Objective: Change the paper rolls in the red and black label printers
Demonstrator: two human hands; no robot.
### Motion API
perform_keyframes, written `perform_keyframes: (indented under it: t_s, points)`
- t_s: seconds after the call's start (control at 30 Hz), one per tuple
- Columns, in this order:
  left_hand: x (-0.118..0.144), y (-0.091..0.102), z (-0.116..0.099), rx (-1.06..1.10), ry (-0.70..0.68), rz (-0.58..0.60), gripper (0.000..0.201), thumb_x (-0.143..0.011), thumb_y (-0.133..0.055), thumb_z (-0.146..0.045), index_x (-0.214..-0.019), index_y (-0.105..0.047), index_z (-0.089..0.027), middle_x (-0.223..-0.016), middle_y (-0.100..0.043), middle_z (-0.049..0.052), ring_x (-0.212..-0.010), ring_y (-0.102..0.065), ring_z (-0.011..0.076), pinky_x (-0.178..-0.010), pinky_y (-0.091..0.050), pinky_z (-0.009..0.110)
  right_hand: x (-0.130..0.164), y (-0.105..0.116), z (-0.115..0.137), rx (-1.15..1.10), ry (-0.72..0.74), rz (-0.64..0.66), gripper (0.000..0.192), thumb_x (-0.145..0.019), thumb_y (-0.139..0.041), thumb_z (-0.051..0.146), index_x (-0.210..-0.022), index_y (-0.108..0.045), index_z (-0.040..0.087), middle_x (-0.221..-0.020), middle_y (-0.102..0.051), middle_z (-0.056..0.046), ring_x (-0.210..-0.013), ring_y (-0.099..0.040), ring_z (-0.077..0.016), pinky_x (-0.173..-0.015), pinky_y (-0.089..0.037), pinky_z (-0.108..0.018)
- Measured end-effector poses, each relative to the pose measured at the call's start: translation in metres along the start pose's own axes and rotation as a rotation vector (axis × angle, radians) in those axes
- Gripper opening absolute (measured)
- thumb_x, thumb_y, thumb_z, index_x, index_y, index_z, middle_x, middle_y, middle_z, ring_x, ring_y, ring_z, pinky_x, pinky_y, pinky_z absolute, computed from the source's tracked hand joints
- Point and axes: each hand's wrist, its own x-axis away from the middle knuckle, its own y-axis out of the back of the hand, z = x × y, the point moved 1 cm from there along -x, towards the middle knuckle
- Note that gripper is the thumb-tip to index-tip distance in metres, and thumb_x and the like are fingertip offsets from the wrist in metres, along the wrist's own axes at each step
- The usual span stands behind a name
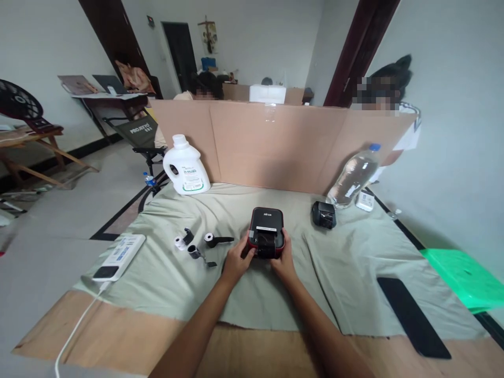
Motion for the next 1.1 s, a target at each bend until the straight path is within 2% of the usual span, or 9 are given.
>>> perform_keyframes:
  t_s: [0.1, 0.3, 0.43, 0.67, 0.83, 1.1]
  points:
    - [0.001, 0.000, 0.003, 0.028, -0.011, -0.006, 0.056, -0.097, -0.049, -0.037, -0.151, -0.045, -0.025, -0.148, -0.055, 0.008, -0.136, -0.054, 0.0230, -0.115, -0.044, 0.040, 0.000, 0.000, -0.001, -0.005, -0.006, 0.011, 0.097, -0.074, -0.075, 0.034, -0.155, -0.022, 0.034, -0.153, -0.038, -0.011, -0.141, -0.040, -0.0355, -0.119, -0.030, -0.061]
    - [0.004, 0.005, -0.001, 0.074, -0.043, 0.038, 0.060, -0.096, -0.051, -0.035, -0.154, -0.040, -0.025, -0.153, -0.050, 0.007, -0.140, -0.050, 0.0228, -0.117, -0.042, 0.039, -0.001, 0.000, 0.003, -0.015, -0.020, -0.006, 0.100, -0.072, -0.078, 0.039, -0.154, -0.024, 0.024, -0.154, -0.037, -0.016, -0.142, -0.040, -0.0346, -0.120, -0.029, -0.057]
    - [0.004, 0.006, -0.001, 0.093, -0.036, 0.052, 0.061, -0.096, -0.050, -0.033, -0.155, -0.039, -0.023, -0.153, -0.051, 0.008, -0.140, -0.050, 0.0233, -0.116, -0.042, 0.040, -0.001, 0.001, 0.006, 0.003, -0.035, 0.000, 0.101, -0.071, -0.079, 0.042, -0.154, -0.025, 0.022, -0.152, -0.040, -0.017, -0.141, -0.041, -0.0340, -0.120, -0.031, -0.054]
    - [0.003, -0.001, 0.010, 0.095, -0.076, -0.010, 0.061, -0.094, -0.054, -0.030, -0.152, -0.043, -0.020, -0.148, -0.055, 0.011, -0.133, -0.057, 0.0252, -0.112, -0.047, 0.040, -0.001, 0.001, 0.004, 0.026, -0.021, -0.016, 0.102, -0.071, -0.079, 0.044, -0.154, -0.025, 0.019, -0.152, -0.039, -0.018, -0.142, -0.039, -0.0334, -0.121, -0.029, -0.051]
    - [0.001, 0.001, 0.005, 0.088, -0.077, -0.019, 0.062, -0.092, -0.056, -0.028, -0.153, -0.042, -0.021, -0.142, -0.061, 0.010, -0.128, -0.061, 0.0245, -0.110, -0.049, 0.038, -0.002, 0.000, 0.003, 0.009, 0.000, -0.017, 0.101, -0.072, -0.079, 0.046, -0.154, -0.025, 0.019, -0.152, -0.039, -0.017, -0.141, -0.041, -0.0324, -0.120, -0.031, -0.051]
    - [-0.001, 0.002, 0.004, 0.074, -0.097, -0.024, 0.061, -0.091, -0.057, -0.026, -0.150, -0.045, -0.020, -0.140, -0.062, 0.011, -0.126, -0.062, 0.0256, -0.109, -0.049, 0.040, -0.004, 0.001, 0.000, 0.036, 0.032, -0.032, 0.100, -0.070, -0.081, 0.042, -0.152, -0.028, 0.020, -0.148, -0.042, -0.017, -0.138, -0.044, -0.0333, -0.118, -0.034, -0.051]
